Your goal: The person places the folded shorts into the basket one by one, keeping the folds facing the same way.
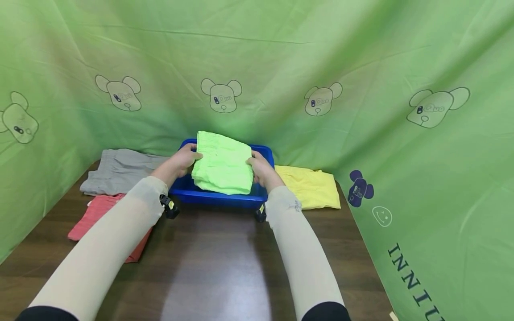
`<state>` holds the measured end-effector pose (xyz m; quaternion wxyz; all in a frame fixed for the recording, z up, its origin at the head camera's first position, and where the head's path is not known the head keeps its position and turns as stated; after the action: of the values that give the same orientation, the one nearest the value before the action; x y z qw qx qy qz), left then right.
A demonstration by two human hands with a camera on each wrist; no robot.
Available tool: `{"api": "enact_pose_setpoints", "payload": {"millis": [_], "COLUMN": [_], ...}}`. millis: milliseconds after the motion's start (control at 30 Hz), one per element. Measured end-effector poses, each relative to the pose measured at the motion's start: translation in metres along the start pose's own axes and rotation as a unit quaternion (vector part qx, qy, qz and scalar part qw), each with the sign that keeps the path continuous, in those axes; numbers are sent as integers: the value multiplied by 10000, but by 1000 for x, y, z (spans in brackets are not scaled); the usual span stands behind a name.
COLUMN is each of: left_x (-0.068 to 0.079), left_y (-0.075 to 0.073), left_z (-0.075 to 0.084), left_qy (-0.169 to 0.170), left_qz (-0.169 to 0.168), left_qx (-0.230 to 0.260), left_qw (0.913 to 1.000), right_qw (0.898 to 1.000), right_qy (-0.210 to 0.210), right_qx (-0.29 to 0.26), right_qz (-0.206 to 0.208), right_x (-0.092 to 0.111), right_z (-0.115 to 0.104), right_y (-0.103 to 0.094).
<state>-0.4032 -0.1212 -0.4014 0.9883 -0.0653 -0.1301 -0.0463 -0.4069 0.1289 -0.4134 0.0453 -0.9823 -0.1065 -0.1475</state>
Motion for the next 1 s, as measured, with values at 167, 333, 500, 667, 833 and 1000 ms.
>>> {"api": "enact_pose_setpoints", "payload": {"millis": [167, 333, 500, 667, 833, 1000], "left_x": [-6, -11, -13, -15, -13, -12], "left_y": [1, 2, 1, 1, 2, 4], "left_z": [-6, -10, -15, -20, -22, -25], "left_qy": [-8, 176, 249, 223, 156, 34], "left_qz": [74, -43, -61, 2, 51, 95], "left_qx": [-156, -385, -484, -616, -648, -631], "left_qw": [9999, 9991, 9985, 9979, 9978, 9980], "right_qw": [9999, 9989, 9966, 9956, 9946, 9951], "right_qy": [64, 52, 85, 162, 180, 342], "right_qx": [104, 466, 814, 920, 1002, 911], "right_qz": [49, 81, 117, 111, 191, 191], "right_x": [-1, -1, -4, -6, -6, -5], "right_z": [4, 3, 7, 12, 15, 21], "right_y": [-2, -1, -2, 0, 0, 2]}}
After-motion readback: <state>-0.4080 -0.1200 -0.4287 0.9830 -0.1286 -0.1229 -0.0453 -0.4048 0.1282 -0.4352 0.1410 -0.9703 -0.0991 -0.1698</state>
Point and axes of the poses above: each hand's wrist, its own x-axis away from the middle knuckle, its own y-axis out of the palm, z = x × y, the point moved 7 cm from there along -x, towards the middle knuckle, and after that the axes turned 2 degrees about z, right-handed, at the moved point
